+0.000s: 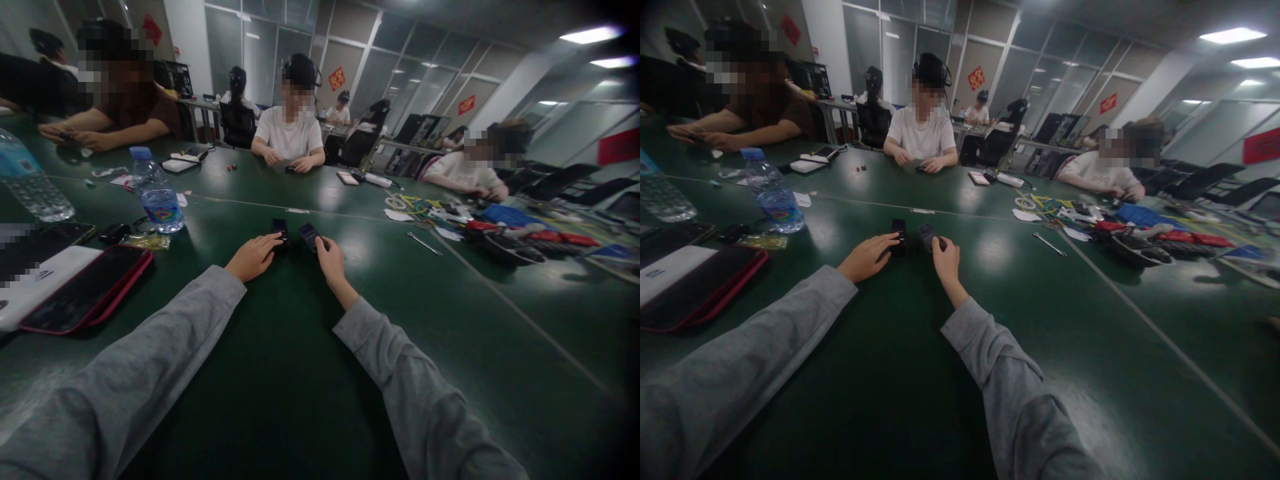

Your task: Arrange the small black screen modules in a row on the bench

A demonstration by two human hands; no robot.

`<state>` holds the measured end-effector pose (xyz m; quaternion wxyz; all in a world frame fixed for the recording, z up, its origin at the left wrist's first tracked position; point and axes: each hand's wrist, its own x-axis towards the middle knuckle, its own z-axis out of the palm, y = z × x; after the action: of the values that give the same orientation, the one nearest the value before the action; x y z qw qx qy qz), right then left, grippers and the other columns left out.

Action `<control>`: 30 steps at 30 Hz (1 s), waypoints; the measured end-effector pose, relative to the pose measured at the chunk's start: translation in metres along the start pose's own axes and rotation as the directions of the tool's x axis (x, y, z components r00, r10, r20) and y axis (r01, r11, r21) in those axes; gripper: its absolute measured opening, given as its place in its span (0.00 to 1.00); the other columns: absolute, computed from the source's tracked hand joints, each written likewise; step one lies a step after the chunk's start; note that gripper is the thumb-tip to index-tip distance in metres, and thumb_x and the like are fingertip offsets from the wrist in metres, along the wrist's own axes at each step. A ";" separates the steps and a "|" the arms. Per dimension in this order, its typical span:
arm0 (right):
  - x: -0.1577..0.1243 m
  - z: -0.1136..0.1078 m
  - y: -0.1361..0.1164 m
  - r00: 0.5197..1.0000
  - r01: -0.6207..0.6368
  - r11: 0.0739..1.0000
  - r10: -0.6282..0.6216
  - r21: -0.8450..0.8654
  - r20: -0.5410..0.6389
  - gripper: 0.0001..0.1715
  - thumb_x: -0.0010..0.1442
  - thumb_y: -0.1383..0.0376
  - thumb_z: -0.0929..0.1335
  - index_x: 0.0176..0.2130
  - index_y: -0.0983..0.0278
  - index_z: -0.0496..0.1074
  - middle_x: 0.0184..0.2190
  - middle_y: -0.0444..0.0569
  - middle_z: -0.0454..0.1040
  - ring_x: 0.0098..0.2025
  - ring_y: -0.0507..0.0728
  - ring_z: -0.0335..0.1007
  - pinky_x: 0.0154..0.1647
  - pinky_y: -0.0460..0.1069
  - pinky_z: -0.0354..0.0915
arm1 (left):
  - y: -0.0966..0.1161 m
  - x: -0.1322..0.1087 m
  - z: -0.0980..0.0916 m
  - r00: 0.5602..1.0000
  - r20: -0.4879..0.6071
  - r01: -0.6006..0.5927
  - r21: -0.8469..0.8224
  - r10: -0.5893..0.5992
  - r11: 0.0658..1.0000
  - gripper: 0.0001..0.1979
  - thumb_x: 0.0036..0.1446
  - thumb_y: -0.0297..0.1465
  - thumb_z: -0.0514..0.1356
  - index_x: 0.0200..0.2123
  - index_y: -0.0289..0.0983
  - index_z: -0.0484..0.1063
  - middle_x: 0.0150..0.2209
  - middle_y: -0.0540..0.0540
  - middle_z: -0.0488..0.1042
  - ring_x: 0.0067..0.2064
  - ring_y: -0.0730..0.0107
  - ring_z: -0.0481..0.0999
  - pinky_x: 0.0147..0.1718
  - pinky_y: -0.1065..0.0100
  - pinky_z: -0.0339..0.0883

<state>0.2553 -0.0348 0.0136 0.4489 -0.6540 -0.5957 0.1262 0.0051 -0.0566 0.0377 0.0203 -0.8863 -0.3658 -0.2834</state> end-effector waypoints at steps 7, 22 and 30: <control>-0.001 0.000 0.002 0.998 -0.027 0.991 0.019 -0.133 -0.061 0.28 0.66 0.51 0.58 0.49 0.68 0.72 0.47 0.63 0.71 0.53 0.67 0.61 0.56 0.64 0.57 | -0.002 0.000 0.001 1.000 0.007 0.003 -0.008 -0.003 1.000 0.20 0.63 0.27 0.51 0.58 0.37 0.62 0.63 0.40 0.63 0.60 0.59 0.67 0.55 0.52 0.65; -0.019 -0.002 -0.011 0.972 0.235 0.966 -0.232 -0.110 0.045 0.36 0.61 0.60 0.63 0.64 0.70 0.55 0.56 0.64 0.63 0.57 0.67 0.63 0.54 0.61 0.65 | 0.012 0.003 0.000 0.979 -0.175 0.106 0.014 -0.102 0.994 0.25 0.61 0.39 0.57 0.59 0.38 0.60 0.63 0.36 0.58 0.63 0.49 0.60 0.59 0.45 0.59; -0.019 -0.003 -0.013 0.975 0.220 0.965 -0.211 -0.143 0.074 0.35 0.62 0.60 0.63 0.65 0.70 0.55 0.56 0.64 0.64 0.56 0.68 0.64 0.54 0.62 0.65 | 0.029 0.016 0.028 0.963 -0.085 0.252 -0.055 -0.256 0.966 0.31 0.60 0.34 0.58 0.64 0.42 0.51 0.69 0.34 0.42 0.68 0.40 0.50 0.57 0.32 0.55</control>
<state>0.2436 -0.0545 0.0182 0.3917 -0.6134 -0.6839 0.0506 0.0470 -0.0608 0.0274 -0.0189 -0.8185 -0.4686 -0.3318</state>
